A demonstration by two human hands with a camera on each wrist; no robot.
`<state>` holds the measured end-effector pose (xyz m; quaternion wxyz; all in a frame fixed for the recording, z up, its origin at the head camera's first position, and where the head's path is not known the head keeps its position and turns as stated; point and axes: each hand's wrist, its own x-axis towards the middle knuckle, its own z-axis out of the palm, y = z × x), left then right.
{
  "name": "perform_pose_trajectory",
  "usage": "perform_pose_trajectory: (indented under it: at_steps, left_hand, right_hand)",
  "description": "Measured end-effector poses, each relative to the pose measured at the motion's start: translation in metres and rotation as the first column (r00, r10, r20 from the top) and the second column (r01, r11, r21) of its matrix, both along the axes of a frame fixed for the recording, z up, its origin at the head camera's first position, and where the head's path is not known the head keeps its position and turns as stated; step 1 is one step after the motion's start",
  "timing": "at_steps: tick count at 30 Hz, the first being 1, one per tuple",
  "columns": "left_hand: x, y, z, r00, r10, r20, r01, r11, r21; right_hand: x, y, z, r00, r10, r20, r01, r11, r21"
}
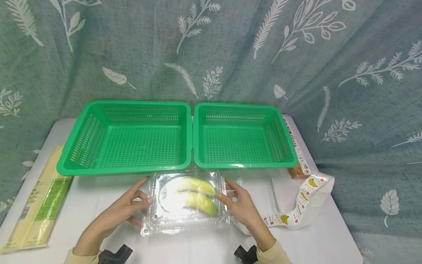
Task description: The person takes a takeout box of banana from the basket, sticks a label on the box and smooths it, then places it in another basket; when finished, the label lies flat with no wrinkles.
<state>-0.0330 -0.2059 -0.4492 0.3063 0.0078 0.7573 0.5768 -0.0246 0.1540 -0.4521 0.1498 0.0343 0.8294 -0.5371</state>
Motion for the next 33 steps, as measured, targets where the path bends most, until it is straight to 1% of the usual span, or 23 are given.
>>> perform_pose_trajectory:
  at_steps: [2,4,6,10,13,16,19,21,23,26,29,33]
  left_hand:
    - [0.0,0.0,0.0,1.0,0.005,0.005,-0.005,1.0,0.006]
    - [0.0,0.0,0.0,1.0,0.008,0.008,-0.008,1.0,0.011]
    - [0.0,0.0,0.0,1.0,0.01,0.011,-0.01,1.0,0.015]
    - [0.0,0.001,0.0,1.0,0.013,0.012,-0.013,1.0,0.017]
    - [0.001,0.001,0.0,1.0,0.017,0.011,-0.017,1.0,0.009]
    - [0.001,0.001,0.0,1.0,0.02,0.013,-0.02,1.0,0.003]
    - [0.003,0.0,0.001,0.999,0.028,0.021,-0.028,1.0,-0.005]
    - [0.003,0.0,0.001,0.999,0.037,0.027,-0.037,0.999,-0.007]
    - [0.004,0.001,0.001,0.998,0.047,0.031,-0.046,0.999,-0.007]
    - [0.004,0.002,0.002,0.998,0.056,0.032,-0.057,0.998,0.002]
    - [0.004,0.001,0.002,0.998,0.054,0.031,-0.054,0.998,0.007]
    - [0.005,-0.001,0.004,0.999,0.036,0.014,-0.036,0.999,0.004]
  right_hand:
    - [0.001,0.001,0.001,1.0,0.008,0.001,-0.008,1.0,0.01]
    - [0.002,0.003,0.003,1.0,0.014,-0.025,-0.013,0.999,0.039]
    - [0.003,0.005,0.006,0.998,0.003,-0.061,0.0,0.998,0.06]
    - [0.005,0.014,0.011,0.989,-0.049,-0.136,0.063,0.993,0.1]
    - [0.006,0.022,0.011,0.985,-0.085,-0.152,0.108,0.983,0.147]
    - [0.007,0.027,0.008,0.984,-0.104,-0.148,0.134,0.969,0.205]
    - [0.009,0.029,0.0,0.987,-0.086,-0.134,0.118,0.96,0.255]
    - [0.011,0.029,-0.005,0.99,-0.06,-0.131,0.095,0.954,0.284]
    - [0.013,0.028,-0.009,0.99,-0.03,-0.139,0.073,0.946,0.315]
    - [0.015,0.026,-0.012,0.989,-0.006,-0.147,0.057,0.936,0.347]
    - [0.015,0.024,-0.014,0.988,0.011,-0.151,0.046,0.928,0.371]
    - [0.015,0.024,-0.017,0.989,0.022,-0.143,0.034,0.923,0.383]
